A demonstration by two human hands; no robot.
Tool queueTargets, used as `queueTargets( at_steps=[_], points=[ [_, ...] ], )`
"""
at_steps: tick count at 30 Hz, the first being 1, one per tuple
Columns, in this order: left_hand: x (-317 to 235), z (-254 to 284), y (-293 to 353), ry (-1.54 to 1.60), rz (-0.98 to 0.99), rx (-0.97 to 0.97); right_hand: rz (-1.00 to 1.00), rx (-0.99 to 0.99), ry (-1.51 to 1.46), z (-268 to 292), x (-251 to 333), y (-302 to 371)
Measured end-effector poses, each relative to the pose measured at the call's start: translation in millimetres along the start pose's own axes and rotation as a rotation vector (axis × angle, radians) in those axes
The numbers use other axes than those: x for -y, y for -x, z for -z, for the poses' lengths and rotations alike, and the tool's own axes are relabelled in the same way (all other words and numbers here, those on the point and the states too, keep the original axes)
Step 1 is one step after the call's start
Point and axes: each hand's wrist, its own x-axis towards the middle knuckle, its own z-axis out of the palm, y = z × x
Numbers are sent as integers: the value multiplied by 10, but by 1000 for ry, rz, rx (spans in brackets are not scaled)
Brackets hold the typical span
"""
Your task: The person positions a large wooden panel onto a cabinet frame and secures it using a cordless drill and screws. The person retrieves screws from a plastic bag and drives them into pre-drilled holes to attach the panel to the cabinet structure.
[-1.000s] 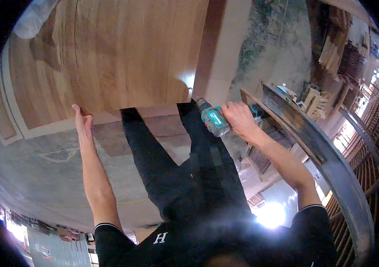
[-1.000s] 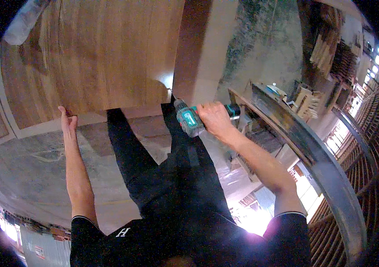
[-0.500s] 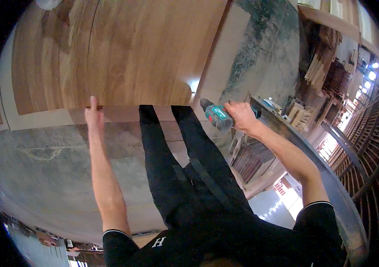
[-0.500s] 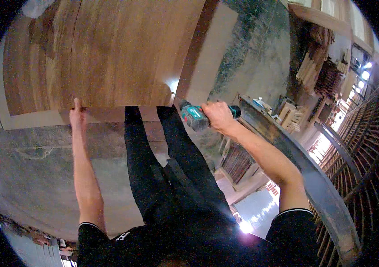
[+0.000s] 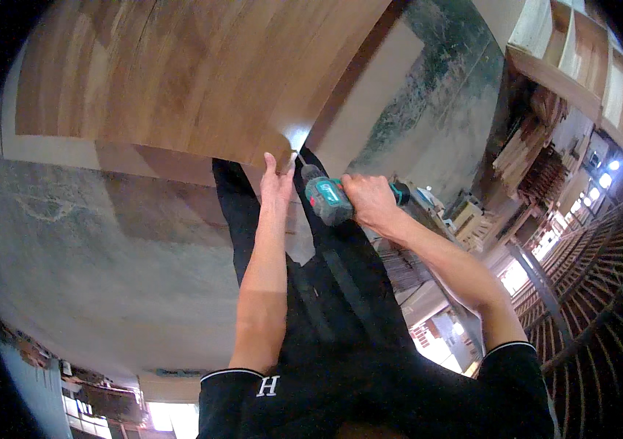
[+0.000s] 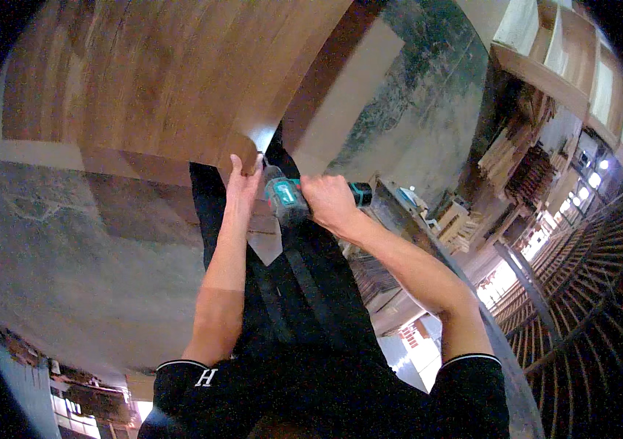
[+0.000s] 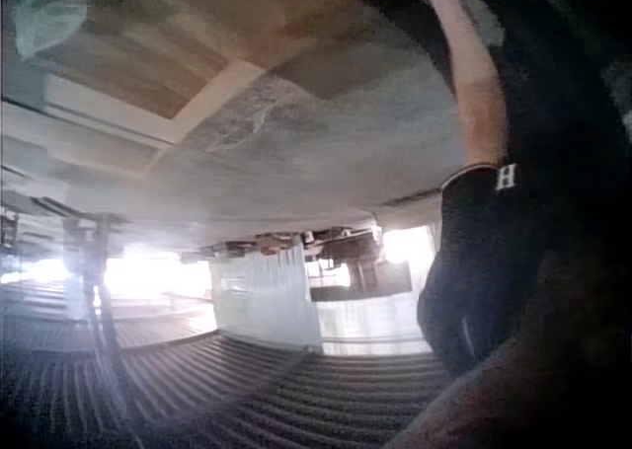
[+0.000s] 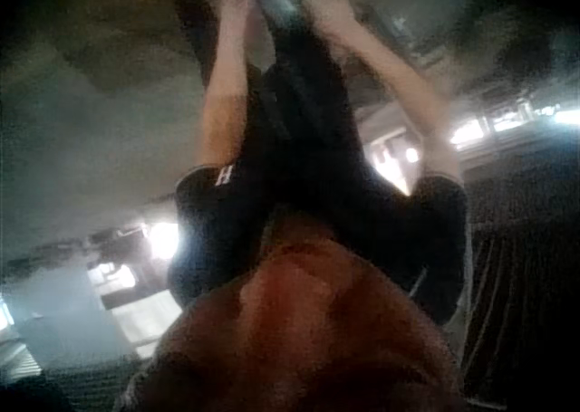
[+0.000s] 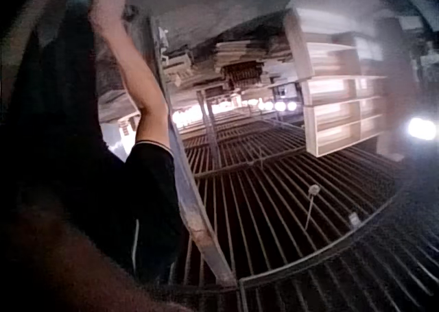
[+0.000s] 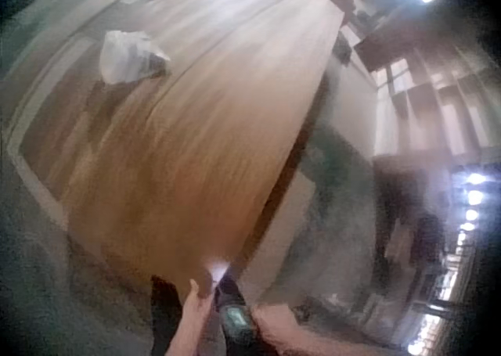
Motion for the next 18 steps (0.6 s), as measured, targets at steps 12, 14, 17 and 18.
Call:
queueTargets(
  at_steps=[12, 14, 17, 18],
  points=[
    [30, 232, -166, 14, -10, -41, 158, -45, 53, 69, -118, -61],
    [37, 137, -77, -5, -40, -64, 149, -41, 33, 76, -103, -57],
    [11, 30, 12, -93, -50, -70, 126, -46, -8, 11, -129, -22],
    [8, 0, 41, -102, -69, -61, 114, -52, -21, 0, -128, -16]
  ],
)
